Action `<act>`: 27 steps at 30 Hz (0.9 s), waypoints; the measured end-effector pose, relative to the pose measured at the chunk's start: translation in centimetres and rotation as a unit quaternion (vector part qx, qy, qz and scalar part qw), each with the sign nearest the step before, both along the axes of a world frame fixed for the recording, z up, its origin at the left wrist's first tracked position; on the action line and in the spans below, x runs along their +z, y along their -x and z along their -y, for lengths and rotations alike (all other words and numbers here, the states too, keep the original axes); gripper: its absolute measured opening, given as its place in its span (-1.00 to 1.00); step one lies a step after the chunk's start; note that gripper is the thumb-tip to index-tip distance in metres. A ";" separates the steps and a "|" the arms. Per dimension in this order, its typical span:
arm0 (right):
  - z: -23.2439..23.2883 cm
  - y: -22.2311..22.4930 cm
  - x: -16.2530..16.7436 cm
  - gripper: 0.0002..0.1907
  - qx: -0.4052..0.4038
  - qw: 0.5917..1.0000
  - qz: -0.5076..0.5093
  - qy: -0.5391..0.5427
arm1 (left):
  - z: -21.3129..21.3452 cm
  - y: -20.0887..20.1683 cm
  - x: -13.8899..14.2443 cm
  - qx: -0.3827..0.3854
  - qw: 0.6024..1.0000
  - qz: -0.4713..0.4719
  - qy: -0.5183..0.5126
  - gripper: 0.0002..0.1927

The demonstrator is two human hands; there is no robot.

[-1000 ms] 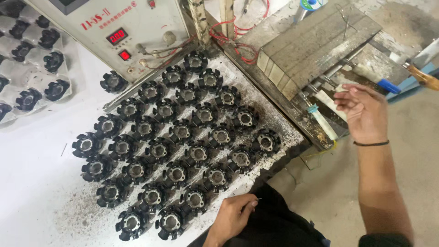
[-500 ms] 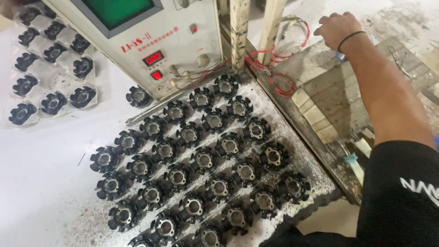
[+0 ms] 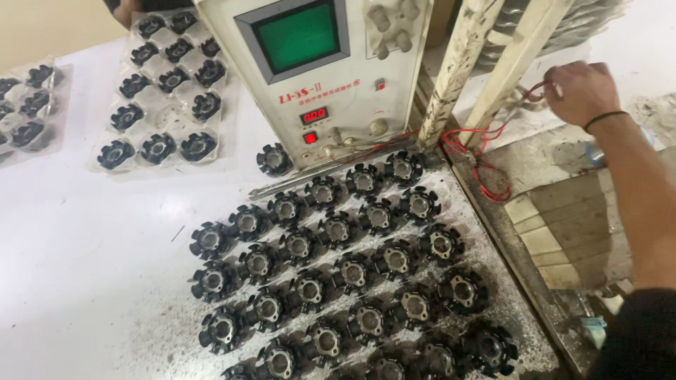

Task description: The person uses a hot soldering iron to work on a batch of black plastic rotor components arranged in rows on a workbench, holding each part steady with one hand while applying the iron tip to its center, then setting it back. Near the end, the person picks up red test leads and touches them to the parts.

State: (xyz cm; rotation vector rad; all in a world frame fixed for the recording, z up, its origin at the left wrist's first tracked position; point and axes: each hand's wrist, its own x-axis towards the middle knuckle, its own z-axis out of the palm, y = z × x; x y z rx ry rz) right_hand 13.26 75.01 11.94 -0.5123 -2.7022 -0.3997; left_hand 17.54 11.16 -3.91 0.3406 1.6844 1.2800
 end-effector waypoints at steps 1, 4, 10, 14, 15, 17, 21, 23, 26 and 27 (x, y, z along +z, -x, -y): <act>0.3 -0.5 0.7 -0.83 0.005 0.998 -0.058 0.039 | -0.3 0.0 0.7 -0.004 1.000 -0.007 -0.011 -0.90; 3.3 -3.5 3.4 -0.84 0.077 0.891 -0.258 0.366 | -1.3 -0.2 3.0 -0.027 0.997 -0.043 -0.058 -0.90; 18.0 -14.0 9.6 -0.71 0.051 0.906 -0.190 0.374 | -3.8 -2.4 11.0 -0.068 0.945 -0.220 -0.232 -0.90; 27.9 -20.2 9.6 -0.64 0.316 0.940 0.123 -0.043 | -6.9 -3.9 17.1 -0.062 0.886 -0.315 -0.335 -0.87; 29.9 -21.5 9.1 -0.60 0.289 0.949 0.127 0.012 | -7.7 -4.0 17.9 -0.093 0.872 -0.318 -0.361 -0.88; 32.2 -23.7 8.5 -0.51 0.229 0.958 0.132 0.113 | -8.9 -4.3 18.7 -0.158 0.834 -0.326 -0.416 -0.92; 30.8 -25.9 8.3 -0.42 0.186 0.980 0.063 0.040 | -9.4 -5.7 17.9 -0.249 0.826 -0.287 -0.416 -0.93; 28.9 -26.1 8.3 -0.43 0.124 0.992 -0.009 0.015 | -9.3 -6.7 17.7 -0.256 0.829 -0.283 -0.409 -0.93; 26.4 -25.6 7.8 -0.59 -0.102 0.991 -0.048 0.066 | -9.6 -8.1 18.8 -0.255 0.823 -0.291 -0.416 -0.90; 25.8 -25.7 7.8 -0.59 -0.155 0.982 -0.059 0.087 | -9.7 -8.5 19.4 -0.257 0.821 -0.293 -0.418 -0.90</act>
